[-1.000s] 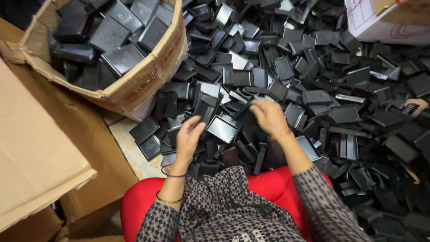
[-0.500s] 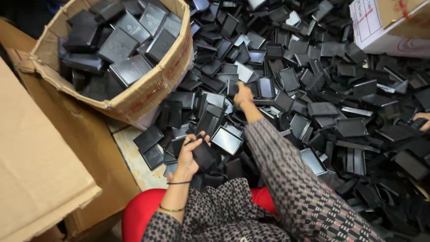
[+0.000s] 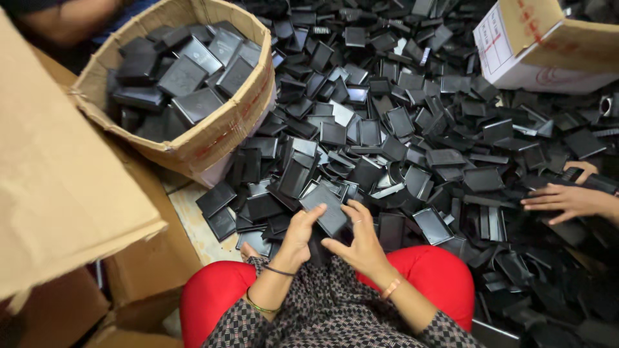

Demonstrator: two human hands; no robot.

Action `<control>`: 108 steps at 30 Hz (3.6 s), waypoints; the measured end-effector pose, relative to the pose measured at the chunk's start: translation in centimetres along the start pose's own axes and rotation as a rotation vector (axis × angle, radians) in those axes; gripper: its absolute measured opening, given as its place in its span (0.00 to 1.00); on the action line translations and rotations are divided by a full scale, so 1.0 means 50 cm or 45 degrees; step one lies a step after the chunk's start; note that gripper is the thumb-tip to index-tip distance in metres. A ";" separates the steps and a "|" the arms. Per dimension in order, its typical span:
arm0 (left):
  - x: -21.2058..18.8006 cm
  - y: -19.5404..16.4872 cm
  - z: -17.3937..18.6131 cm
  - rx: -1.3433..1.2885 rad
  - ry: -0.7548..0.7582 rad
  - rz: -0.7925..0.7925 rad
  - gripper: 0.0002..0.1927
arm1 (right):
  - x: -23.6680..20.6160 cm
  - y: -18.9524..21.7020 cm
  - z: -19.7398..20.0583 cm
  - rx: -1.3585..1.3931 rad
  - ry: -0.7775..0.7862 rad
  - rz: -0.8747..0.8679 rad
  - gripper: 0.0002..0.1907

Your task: The person sits on the floor and sorts small black plastic parts from a large pile into cardboard boxes. They pick up parts, inspect them, and place them into boxes while other workers perform similar tasks nearby.

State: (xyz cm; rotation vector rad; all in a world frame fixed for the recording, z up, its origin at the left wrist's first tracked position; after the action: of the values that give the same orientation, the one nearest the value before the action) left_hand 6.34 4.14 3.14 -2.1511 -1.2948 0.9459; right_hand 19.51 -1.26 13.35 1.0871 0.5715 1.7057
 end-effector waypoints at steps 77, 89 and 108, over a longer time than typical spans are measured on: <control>0.590 -0.600 -0.287 0.340 -0.282 -0.350 0.52 | 0.827 -0.200 0.167 1.410 -0.341 -0.651 0.60; 0.664 -0.559 -0.289 0.611 -0.194 -0.569 0.44 | 0.833 -0.295 0.191 0.934 -0.283 -0.698 0.51; 0.094 0.034 0.057 0.977 0.232 -0.020 0.37 | -0.037 -0.429 0.243 0.721 0.097 -0.991 0.35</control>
State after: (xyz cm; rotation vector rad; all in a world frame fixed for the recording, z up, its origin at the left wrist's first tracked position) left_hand 6.72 7.62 -1.41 -1.5715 -0.6911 0.9991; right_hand 40.70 4.15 1.85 0.9815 1.3761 0.9143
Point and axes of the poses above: each hand's wrist, its own x-axis towards the middle knuckle, its own z-axis out of the back of the hand, y = z × x, the point moved 6 cm from there along x, towards the middle knuckle, and after that the axes turned 4 degrees about x, right-handed, at the moved point
